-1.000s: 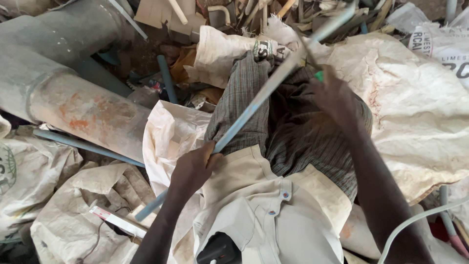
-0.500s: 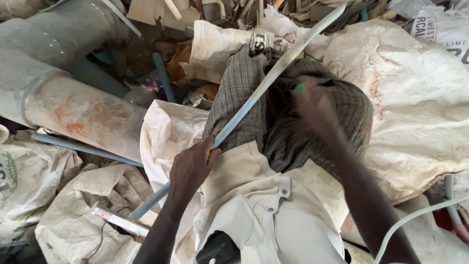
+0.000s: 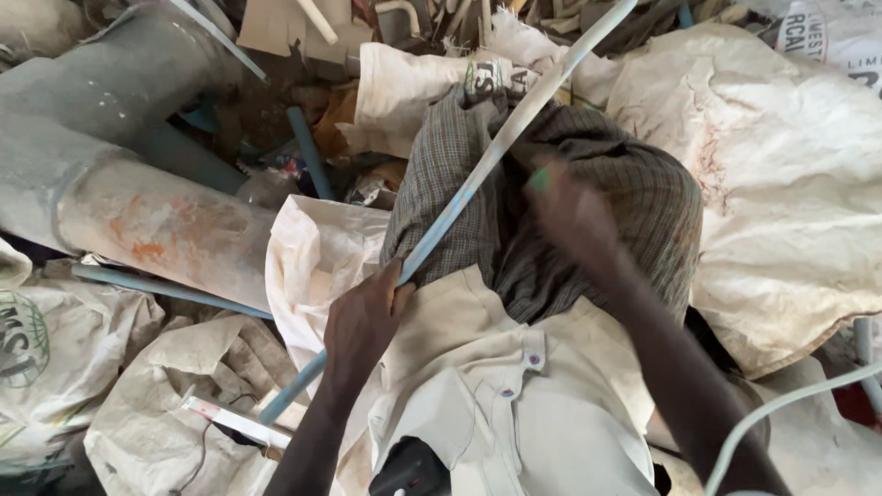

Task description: The person sits among debris and scrapes a long metal rod with a machete, repeatedly rubbing the blade along the rod's surface. The person repositions the rod and continues scraping different sections.

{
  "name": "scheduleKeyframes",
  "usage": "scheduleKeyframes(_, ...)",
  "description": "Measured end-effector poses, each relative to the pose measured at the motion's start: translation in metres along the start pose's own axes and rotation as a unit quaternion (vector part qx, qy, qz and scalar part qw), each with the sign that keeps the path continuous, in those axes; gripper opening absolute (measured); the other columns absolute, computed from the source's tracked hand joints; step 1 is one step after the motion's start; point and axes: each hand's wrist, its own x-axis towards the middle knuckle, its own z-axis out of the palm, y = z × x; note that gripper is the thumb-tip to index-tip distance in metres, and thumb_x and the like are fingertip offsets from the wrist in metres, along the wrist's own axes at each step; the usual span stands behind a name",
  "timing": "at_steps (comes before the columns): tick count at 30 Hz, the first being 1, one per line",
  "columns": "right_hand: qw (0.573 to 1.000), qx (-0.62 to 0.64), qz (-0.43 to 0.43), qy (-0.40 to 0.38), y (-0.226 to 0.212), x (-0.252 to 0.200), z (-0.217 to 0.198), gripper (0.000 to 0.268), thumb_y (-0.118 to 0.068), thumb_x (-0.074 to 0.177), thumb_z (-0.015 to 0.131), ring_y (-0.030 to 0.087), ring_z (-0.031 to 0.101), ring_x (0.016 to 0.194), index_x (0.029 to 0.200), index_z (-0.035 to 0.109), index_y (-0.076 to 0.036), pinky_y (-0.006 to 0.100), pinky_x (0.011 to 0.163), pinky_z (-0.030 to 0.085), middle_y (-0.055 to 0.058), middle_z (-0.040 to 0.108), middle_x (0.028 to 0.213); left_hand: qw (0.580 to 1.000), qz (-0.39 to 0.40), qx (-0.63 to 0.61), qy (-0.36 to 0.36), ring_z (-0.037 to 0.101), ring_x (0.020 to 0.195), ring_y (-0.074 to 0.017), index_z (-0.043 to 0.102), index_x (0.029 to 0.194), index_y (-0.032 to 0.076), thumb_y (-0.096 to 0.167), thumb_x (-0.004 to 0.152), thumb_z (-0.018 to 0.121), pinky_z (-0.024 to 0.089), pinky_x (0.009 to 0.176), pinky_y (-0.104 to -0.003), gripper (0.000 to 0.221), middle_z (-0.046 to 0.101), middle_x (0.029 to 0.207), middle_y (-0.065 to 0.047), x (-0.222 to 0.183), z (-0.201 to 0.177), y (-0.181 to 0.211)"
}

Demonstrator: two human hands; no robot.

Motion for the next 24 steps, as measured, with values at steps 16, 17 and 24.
scheduleKeyframes(16,0.941,0.301,0.141,-0.067,0.029,0.017,0.012,0.046,-0.026,0.109,0.064,0.041,0.068,0.076,0.142,0.051,0.004,0.048,0.059,0.053,0.03,0.072,0.104,0.999,0.034,0.013,0.025,0.069,0.069,-0.0351,0.066,0.121,0.006,0.024,0.091,0.076,0.053,0.061,-0.045,0.037,0.071,0.081,-0.016,0.003,0.003,0.001)
scheduleKeyframes(17,0.811,0.502,0.28,-0.106,0.046,0.022,0.022,0.048,-0.03,0.106,0.062,0.044,0.07,0.082,0.143,0.05,-0.003,0.05,0.062,0.054,0.024,0.07,0.092,0.999,0.03,0.009,0.023,0.069,0.068,-0.035,0.066,0.122,0.006,0.024,0.091,0.076,0.053,0.061,-0.045,0.037,0.071,0.081,-0.016,0.001,0.002,0.003)
scheduleKeyframes(24,0.819,0.524,0.191,-0.135,-0.011,0.004,-0.027,0.043,-0.031,0.103,0.062,0.046,0.07,0.085,0.136,0.054,-0.005,0.053,0.067,0.056,0.022,0.073,0.103,1.0,-0.012,0.008,-0.001,0.07,0.074,-0.0359,0.065,0.125,0.008,0.026,0.09,0.075,0.053,0.063,-0.047,0.041,0.073,0.086,-0.016,-0.009,0.004,0.003)
